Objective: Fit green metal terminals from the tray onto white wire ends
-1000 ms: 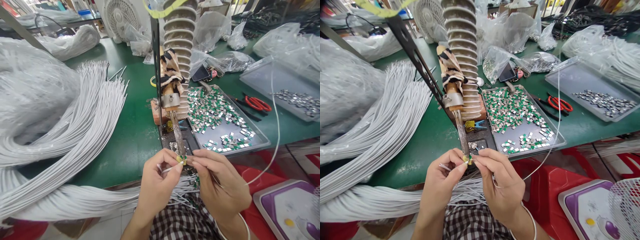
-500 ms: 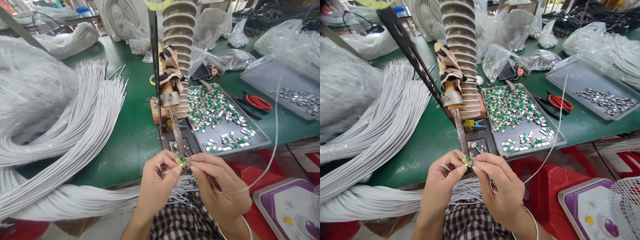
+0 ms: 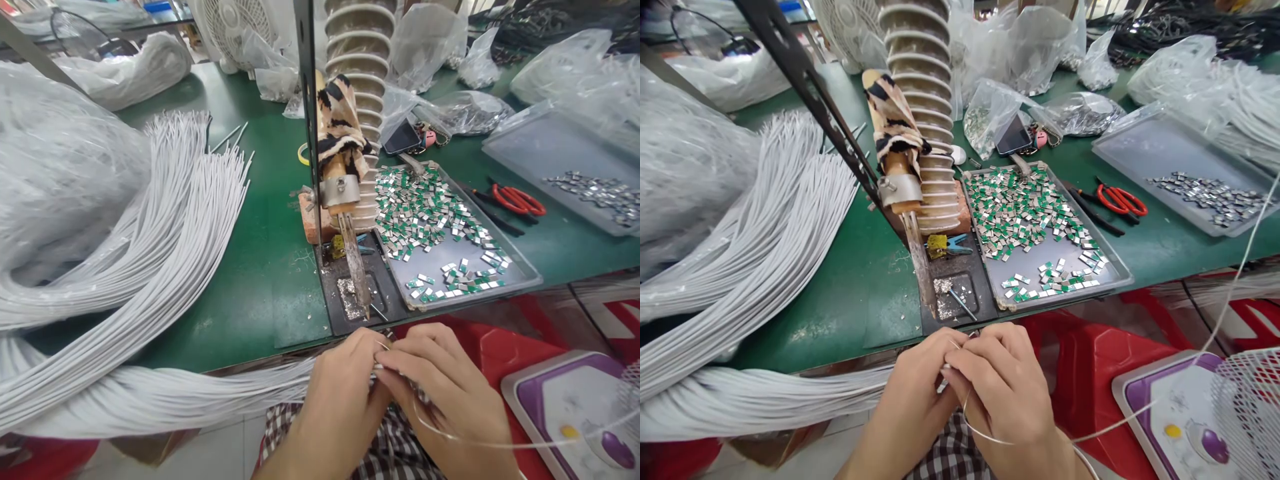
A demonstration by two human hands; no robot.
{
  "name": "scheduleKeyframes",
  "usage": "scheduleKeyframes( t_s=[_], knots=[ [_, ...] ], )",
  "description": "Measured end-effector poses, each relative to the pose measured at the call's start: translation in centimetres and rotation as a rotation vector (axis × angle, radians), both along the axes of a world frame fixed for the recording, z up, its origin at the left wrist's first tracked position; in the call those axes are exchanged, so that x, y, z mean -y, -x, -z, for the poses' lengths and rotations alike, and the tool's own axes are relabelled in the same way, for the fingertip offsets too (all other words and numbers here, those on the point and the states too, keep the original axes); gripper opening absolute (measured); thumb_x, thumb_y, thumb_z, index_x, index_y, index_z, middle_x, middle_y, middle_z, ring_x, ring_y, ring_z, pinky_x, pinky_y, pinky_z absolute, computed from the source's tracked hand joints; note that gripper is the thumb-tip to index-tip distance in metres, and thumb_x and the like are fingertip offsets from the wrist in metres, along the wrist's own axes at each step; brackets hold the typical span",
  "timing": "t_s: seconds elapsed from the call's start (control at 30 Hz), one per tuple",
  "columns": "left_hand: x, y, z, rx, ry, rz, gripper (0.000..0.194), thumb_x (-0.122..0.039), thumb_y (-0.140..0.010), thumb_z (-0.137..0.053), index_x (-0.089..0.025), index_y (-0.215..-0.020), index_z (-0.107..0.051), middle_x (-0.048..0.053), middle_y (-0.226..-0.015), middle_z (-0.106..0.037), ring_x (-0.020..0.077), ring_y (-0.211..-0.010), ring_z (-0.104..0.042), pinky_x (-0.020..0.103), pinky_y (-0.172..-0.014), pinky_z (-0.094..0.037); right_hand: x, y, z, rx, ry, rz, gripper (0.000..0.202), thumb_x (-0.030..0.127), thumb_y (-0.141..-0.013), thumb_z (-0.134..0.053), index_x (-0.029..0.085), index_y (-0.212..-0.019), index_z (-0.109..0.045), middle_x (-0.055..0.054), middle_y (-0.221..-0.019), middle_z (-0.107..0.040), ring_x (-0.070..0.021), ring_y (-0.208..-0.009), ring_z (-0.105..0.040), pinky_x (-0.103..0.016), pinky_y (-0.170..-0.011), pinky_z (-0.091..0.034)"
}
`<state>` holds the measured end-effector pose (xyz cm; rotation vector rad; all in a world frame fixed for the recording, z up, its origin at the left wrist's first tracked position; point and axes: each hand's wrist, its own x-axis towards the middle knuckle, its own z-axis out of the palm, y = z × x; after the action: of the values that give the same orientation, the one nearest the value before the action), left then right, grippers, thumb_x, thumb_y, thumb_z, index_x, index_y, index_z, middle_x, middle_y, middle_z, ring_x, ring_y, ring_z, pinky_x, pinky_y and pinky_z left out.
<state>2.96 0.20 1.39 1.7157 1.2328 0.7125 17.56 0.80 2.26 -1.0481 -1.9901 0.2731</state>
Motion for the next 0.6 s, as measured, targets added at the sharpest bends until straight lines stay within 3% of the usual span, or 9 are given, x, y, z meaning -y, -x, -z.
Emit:
scheduleKeyframes(
  t_s=[0.1, 0.2, 0.37, 0.6],
  knots=[
    [0.5, 0.4, -0.1, -0.063, -0.129, 0.017, 0.021, -0.006, -0.092, -0.046, -0.017, -0.099, -0.063, 0.012, -0.104, -0.067, 0.0246, -0.096, -0.065, 0.034, -0.082, -0.051, 0.2, -0.3, 0.0, -0.071, 0.038, -0.018, 0.021, 0.002, -0.078, -0.067, 0.020, -0.089, -0.065, -0.002, -0.077, -0.070, -0.0157, -0.074, -0.058, -0.030, -0.066, -0.056],
    [0.8, 1.1, -0.2, 0.011, -0.223, -0.033, 0.026, -0.007, -0.094, -0.047, -0.018, -0.110, -0.064, 0.010, -0.100, -0.066, 0.0208, -0.090, -0.064, 0.029, -0.078, -0.051, 0.3, -0.6, -0.3, -0.182, 0.152, -0.050, 0.023, 0.001, -0.079, -0.066, 0.021, -0.090, -0.065, -0.002, -0.078, -0.071, -0.0146, -0.073, -0.060, -0.027, -0.065, -0.056],
    [0.8, 1.6, 0.2, 0.257, -0.209, -0.139, 0.011, -0.016, -0.095, -0.057, -0.019, -0.087, -0.065, 0.001, -0.078, -0.058, 0.0127, -0.072, -0.056, 0.020, -0.064, -0.043, -0.1, -1.0, -0.6, -0.411, 0.503, -0.247, 0.028, 0.003, -0.086, -0.059, 0.025, -0.098, -0.071, -0.001, -0.078, -0.071, -0.0140, -0.073, -0.063, -0.027, -0.065, -0.055],
    [0.4, 1.5, 0.5, 0.253, -0.171, -0.148, 0.012, -0.014, -0.093, -0.059, -0.019, -0.083, -0.061, -0.001, -0.077, -0.056, 0.0115, -0.070, -0.052, 0.021, -0.061, -0.039, -0.6, -0.8, -0.3, -0.471, 0.550, -0.209, 0.027, 0.007, -0.087, -0.060, 0.029, -0.095, -0.073, 0.002, -0.074, -0.071, -0.0118, -0.070, -0.062, -0.023, -0.063, -0.052]
  ],
)
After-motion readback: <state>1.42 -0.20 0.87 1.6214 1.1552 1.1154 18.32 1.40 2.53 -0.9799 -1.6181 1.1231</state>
